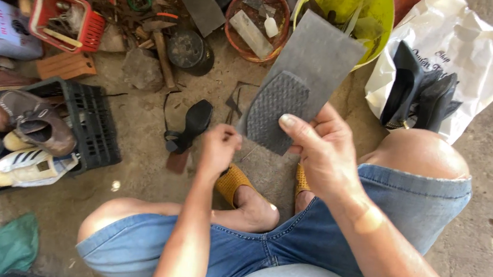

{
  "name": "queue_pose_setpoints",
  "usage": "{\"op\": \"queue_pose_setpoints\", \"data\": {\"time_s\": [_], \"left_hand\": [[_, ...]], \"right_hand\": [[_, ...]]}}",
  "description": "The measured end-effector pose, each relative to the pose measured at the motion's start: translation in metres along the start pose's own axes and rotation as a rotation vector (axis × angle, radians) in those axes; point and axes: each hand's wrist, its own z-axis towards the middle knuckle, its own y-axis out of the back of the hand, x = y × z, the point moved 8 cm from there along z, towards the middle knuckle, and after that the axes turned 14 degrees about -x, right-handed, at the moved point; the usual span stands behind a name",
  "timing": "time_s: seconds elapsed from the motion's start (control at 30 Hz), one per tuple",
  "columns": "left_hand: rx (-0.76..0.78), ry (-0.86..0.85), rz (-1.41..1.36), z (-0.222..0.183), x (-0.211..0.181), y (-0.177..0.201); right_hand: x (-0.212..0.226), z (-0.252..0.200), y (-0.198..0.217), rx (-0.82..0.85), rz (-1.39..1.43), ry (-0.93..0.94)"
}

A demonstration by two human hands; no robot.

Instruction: Cutting a rubber sole piece with scissors and fitting it to the heel of a shoe

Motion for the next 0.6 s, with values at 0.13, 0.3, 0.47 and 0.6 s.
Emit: {"op": "queue_pose_setpoints", "data": {"time_s": [0.13, 0.3, 0.47, 0.6], "left_hand": [[0.065, 0.028, 0.389, 0.012, 0.104, -0.075], [0.169, 0.19, 0.597, 0.002, 0.178, -0.117], [0.218, 0.22, 0.577, -0.002, 0.19, -0.124], [0.278, 0.234, 0.567, -0.008, 0.196, -0.135]], "right_hand": [[-0.023, 0.009, 0.01, 0.005, -0.064, -0.002], [-0.02, 0.001, -0.021, 0.034, -0.163, -0.039], [-0.03, 0.002, -0.031, 0.055, -0.241, -0.057], [-0.028, -0.001, -0.044, 0.046, -0.284, -0.066]]}}
